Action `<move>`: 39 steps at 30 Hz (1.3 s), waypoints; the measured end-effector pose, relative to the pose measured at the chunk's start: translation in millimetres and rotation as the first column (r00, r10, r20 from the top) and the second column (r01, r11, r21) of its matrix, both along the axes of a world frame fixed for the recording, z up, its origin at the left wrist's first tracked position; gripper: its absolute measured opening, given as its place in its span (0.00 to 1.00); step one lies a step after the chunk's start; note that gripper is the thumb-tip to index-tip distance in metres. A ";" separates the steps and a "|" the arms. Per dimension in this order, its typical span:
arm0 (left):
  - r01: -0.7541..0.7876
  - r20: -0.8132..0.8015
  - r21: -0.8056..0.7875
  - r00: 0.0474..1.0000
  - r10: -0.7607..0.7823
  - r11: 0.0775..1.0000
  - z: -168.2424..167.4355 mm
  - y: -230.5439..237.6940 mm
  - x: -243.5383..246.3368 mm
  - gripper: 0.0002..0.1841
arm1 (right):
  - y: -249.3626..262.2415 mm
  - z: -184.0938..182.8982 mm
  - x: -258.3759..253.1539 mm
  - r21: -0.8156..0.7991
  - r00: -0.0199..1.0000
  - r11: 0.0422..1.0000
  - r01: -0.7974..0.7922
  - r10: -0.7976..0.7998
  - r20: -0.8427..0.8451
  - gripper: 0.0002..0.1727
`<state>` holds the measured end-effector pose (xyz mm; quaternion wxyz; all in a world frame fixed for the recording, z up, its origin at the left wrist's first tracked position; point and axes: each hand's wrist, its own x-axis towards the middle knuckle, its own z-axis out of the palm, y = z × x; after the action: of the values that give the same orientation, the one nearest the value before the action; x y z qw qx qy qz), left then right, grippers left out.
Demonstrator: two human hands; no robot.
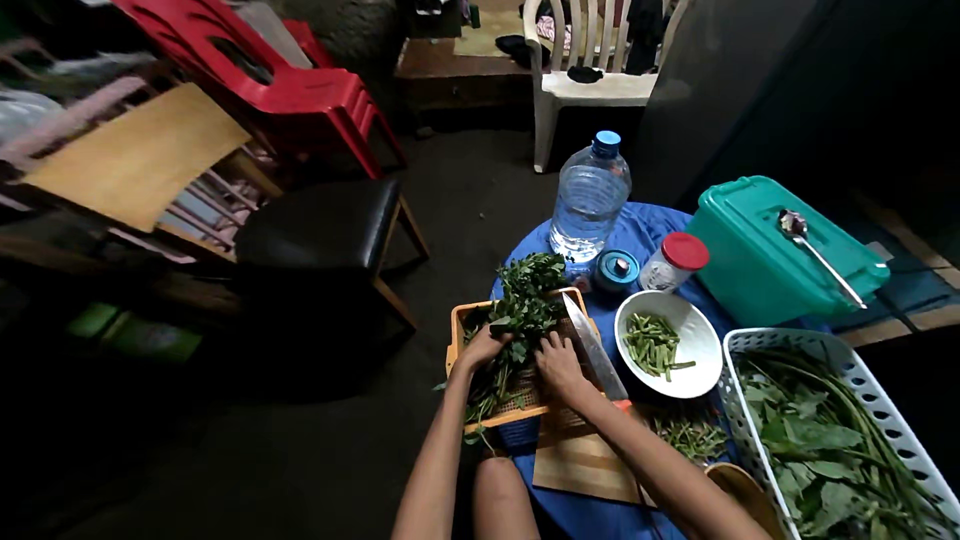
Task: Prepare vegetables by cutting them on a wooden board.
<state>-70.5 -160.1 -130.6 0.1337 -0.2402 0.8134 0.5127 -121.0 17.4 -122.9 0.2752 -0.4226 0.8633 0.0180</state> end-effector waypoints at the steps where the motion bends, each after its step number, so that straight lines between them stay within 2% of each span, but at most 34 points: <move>1: 0.001 0.009 -0.012 1.000 -0.001 1.000 -0.3 0.8 -1.2 0.21 | 2.6 8.3 2.3 0.003 1.000 1.000 -0.012 0.012 0.015 0.23; 4: 0.015 0.020 -0.073 1.000 -0.013 0.997 4.8 9.9 -2.6 0.22 | 18.7 41.8 18.8 0.011 0.991 0.997 0.072 -0.073 0.115 0.21; 6: 0.043 0.010 -0.132 0.999 -0.042 0.990 6.6 16.4 -2.5 0.24 | 39.9 59.1 28.7 -0.027 0.963 0.979 0.200 -0.192 0.190 0.21; 10: 0.055 -0.011 -0.214 0.998 -0.059 0.975 -1.2 22.9 -0.6 0.30 | 118.3 63.4 35.9 -0.199 0.889 0.887 0.418 -0.354 0.289 0.19; 12: 0.066 -0.011 -0.239 0.997 -0.071 0.969 -2.7 29.2 -2.0 0.31 | 179.4 53.1 38.2 -0.368 0.827 0.747 0.554 -0.443 0.345 0.17; 14: 0.076 -0.002 -0.260 0.997 -0.079 0.963 1.8 35.3 -3.6 0.32 | 244.3 44.2 44.0 -0.566 0.753 0.506 0.650 -0.525 0.396 0.14; 17: 0.065 0.012 -0.282 0.998 -0.065 0.957 4.9 38.5 -3.2 0.32 | 333.8 40.5 52.9 -0.661 0.589 0.217 0.718 -0.694 0.413 0.14; 19: 0.062 0.022 -0.290 0.998 -0.058 0.955 4.5 39.7 -2.5 0.32 | 387.4 39.8 54.2 -0.700 0.483 0.127 0.703 -0.807 0.339 0.15; 23: 0.053 0.023 -0.306 0.999 -0.048 0.951 6.4 44.7 -3.1 0.30 | 469.8 43.1 37.5 -0.732 0.317 0.112 0.672 -0.937 0.147 0.15; 25: 0.058 0.024 -0.314 0.998 -0.053 0.948 7.2 47.6 -2.4 0.30 | 493.8 41.5 26.3 -0.641 0.242 0.155 0.752 -0.969 0.049 0.17; 27: 0.051 0.022 -0.318 0.999 -0.046 0.947 10.0 50.6 -1.2 0.30 | 496.8 40.4 19.1 -0.540 0.186 0.171 0.824 -0.982 -0.028 0.22; 30: 0.057 0.052 -0.339 0.998 -0.042 0.939 17.7 58.5 -0.3 0.31 | 476.4 32.6 21.9 -0.549 0.203 0.169 0.819 -0.979 0.001 0.22; 34: 0.092 0.088 -0.434 0.994 -0.059 0.896 18.3 73.4 0.2 0.35 | 442.7 13.5 36.2 -0.508 0.186 0.072 0.859 -0.967 0.176 0.19; 37: 0.183 0.148 -0.548 0.982 -0.121 0.816 20.0 91.0 1.1 0.38 | 432.6 -7.8 43.8 -0.392 0.226 0.147 0.908 -0.961 0.162 0.28; 39: 0.204 0.161 -0.579 0.978 -0.134 0.789 16.4 98.3 2.1 0.40 | 426.8 -19.2 44.8 -0.214 0.258 0.222 0.951 -0.954 0.156 0.33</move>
<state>-68.4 -61.8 -114.2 0.1428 -0.2242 0.9420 0.2051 -76.3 444.2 -142.0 0.1659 0.1590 0.9359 -0.2669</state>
